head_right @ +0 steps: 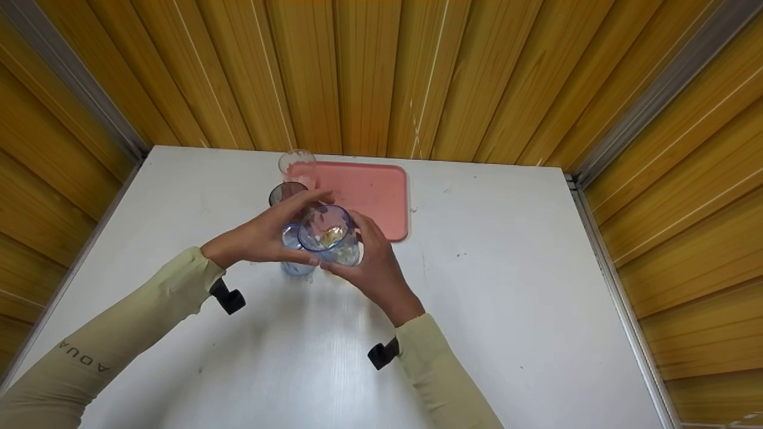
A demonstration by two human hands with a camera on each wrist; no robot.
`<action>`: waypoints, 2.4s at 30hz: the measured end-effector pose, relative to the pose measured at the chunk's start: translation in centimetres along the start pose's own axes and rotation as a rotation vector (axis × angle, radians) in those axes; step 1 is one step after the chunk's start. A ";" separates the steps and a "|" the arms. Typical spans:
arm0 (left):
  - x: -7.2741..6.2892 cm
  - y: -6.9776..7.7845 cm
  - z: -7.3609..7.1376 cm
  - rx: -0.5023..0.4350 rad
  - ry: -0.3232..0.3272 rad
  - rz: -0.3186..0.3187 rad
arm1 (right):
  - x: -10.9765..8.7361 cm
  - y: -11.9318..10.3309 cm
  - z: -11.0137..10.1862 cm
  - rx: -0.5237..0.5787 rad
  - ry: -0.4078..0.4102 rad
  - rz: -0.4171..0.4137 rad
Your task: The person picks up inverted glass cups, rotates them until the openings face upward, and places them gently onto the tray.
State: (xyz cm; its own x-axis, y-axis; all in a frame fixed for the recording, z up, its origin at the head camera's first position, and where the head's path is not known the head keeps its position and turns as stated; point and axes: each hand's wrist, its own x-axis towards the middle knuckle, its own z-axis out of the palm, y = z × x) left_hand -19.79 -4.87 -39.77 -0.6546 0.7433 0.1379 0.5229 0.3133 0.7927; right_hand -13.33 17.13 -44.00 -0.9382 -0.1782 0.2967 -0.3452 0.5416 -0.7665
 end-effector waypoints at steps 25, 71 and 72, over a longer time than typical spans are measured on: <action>-0.2 -1.2 1.3 -0.101 0.022 -0.048 | -0.2 -0.2 0.0 0.146 0.125 -0.020; 0.0 -1.6 2.0 -0.111 0.015 -0.039 | 0.1 -1.2 -1.2 0.149 0.105 -0.044; 0.0 -1.6 2.1 -0.116 0.014 -0.045 | 0.1 -1.2 -1.2 0.154 0.111 -0.047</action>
State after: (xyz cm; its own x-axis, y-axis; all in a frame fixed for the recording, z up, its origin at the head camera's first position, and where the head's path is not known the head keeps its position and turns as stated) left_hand -19.48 -4.18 -42.27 -0.6838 0.7217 0.1079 0.4266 0.2753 0.8615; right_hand -13.01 17.46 -42.37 -0.9155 -0.1043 0.3885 -0.3962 0.4009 -0.8260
